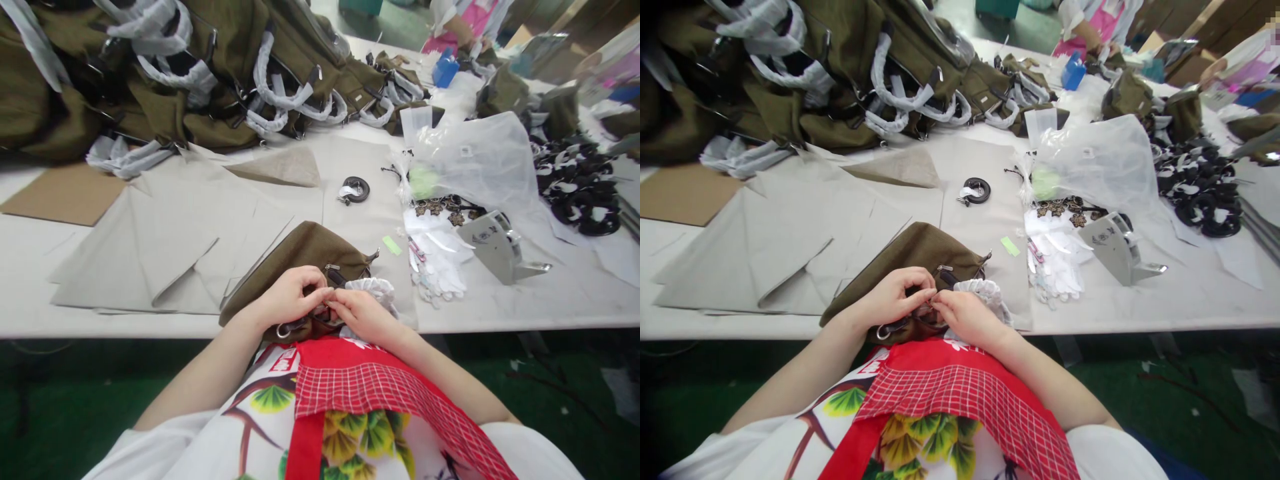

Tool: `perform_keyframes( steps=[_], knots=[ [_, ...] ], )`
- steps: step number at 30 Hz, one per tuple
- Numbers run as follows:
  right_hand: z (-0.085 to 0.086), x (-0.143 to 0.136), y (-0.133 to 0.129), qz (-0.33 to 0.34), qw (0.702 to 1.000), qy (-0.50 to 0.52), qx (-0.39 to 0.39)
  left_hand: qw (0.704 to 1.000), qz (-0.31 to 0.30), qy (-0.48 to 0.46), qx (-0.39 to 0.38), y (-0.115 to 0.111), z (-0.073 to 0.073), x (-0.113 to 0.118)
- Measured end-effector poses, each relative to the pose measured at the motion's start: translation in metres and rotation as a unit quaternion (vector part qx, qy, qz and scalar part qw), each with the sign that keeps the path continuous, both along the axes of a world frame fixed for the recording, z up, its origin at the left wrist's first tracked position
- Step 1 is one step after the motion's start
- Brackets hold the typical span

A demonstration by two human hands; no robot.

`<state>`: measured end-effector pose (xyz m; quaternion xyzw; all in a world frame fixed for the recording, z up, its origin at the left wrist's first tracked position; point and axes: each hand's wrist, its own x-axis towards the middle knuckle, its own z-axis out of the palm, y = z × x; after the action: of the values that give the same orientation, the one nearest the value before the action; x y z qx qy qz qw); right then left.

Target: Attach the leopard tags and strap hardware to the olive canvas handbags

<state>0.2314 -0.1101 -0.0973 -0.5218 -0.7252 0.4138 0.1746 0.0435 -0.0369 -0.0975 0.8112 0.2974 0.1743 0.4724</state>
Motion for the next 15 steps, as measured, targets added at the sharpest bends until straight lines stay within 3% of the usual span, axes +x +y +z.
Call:
perform_keyframes(
  steps=[4,6,11,15],
  knots=[
    [0.003,-0.001,-0.003,0.003,1.000,-0.001,0.002,0.996,-0.087,-0.013,-0.019,0.003,0.011,-0.009],
    [0.003,0.000,-0.004,0.004,1.000,0.004,0.000,0.995,-0.098,-0.001,-0.024,0.005,0.014,-0.012],
    [0.001,0.001,-0.005,-0.008,1.000,0.022,-0.003,0.997,-0.070,0.010,-0.003,0.004,0.014,-0.010],
    [0.005,-0.001,-0.004,-0.103,0.992,0.045,0.064,0.998,0.022,-0.058,0.002,0.003,0.012,-0.006]
  ],
)
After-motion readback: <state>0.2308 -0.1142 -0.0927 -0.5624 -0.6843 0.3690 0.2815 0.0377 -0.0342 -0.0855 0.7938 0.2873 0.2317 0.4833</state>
